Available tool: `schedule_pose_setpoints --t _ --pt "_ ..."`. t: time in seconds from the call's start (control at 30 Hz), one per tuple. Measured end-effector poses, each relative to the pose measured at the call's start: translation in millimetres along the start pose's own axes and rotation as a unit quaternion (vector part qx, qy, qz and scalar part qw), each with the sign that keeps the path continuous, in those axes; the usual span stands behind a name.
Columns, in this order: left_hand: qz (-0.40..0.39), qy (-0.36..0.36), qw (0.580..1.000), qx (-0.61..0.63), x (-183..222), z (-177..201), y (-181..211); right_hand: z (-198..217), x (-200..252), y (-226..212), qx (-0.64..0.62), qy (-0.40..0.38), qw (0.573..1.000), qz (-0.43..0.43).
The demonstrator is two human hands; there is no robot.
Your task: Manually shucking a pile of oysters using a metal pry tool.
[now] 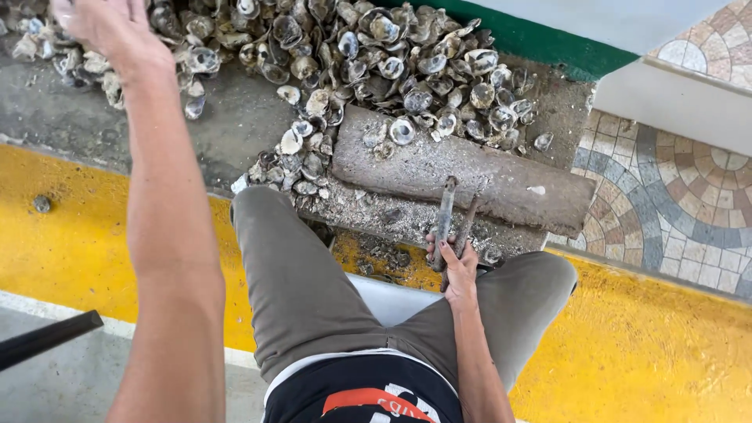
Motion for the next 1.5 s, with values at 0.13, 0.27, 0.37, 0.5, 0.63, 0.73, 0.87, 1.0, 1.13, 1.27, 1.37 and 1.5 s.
schedule_pose_setpoints --t 0.13,0.27,0.37,0.5,0.63,0.73,0.87,1.0,1.13,1.27,1.37,1.5 --pt "-0.021 -0.048 0.997 -0.065 67 -42 -35 -4 -7 1 0.002 0.006 1.0 -0.008" --pt "-0.135 -0.263 0.845 -0.445 190 -71 -163 0 -12 6 -0.009 0.016 0.999 -0.029" --pt "-0.062 -0.364 0.756 -0.54 277 -93 -220 3 -17 9 -0.015 0.02 0.999 -0.037" --pt "-0.11 -0.393 0.731 -0.548 323 -115 -256 6 -19 13 -0.005 0.032 0.999 -0.039" --pt "-0.072 -0.399 0.659 -0.633 340 -101 -296 5 -19 14 -0.005 0.039 0.997 -0.06" --pt "-0.069 -0.418 0.635 -0.646 345 -86 -306 3 -19 14 -0.017 0.037 0.997 -0.07" --pt "0.067 -0.395 0.726 -0.559 351 -58 -310 2 -18 12 -0.021 0.036 0.997 -0.072" --pt "0.251 -0.311 0.796 -0.455 379 -40 -295 2 -20 14 -0.014 0.039 0.997 -0.065" --pt "0.205 -0.321 0.823 -0.421 401 -43 -270 3 -19 11 -0.012 0.037 0.998 -0.057" --pt "0.097 -0.346 0.863 -0.355 403 -54 -244 -2 -20 10 -0.024 0.034 0.998 -0.055" --pt "0.099 -0.362 0.857 -0.353 406 -33 -267 -2 -18 10 -0.03 0.035 0.997 -0.057" --pt "0.105 -0.356 0.839 -0.398 405 -10 -284 -2 -19 10 -0.033 0.03 0.997 -0.057"
Point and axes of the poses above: each hand's wrist, its own x-axis away from the middle knuckle, its own z-axis out of the back of the hand, y = z × x, the point moved 8 cm from there along -x, towards the middle knuckle, and after that the axes turned 4 degrees about y, right-handed, at the moved point
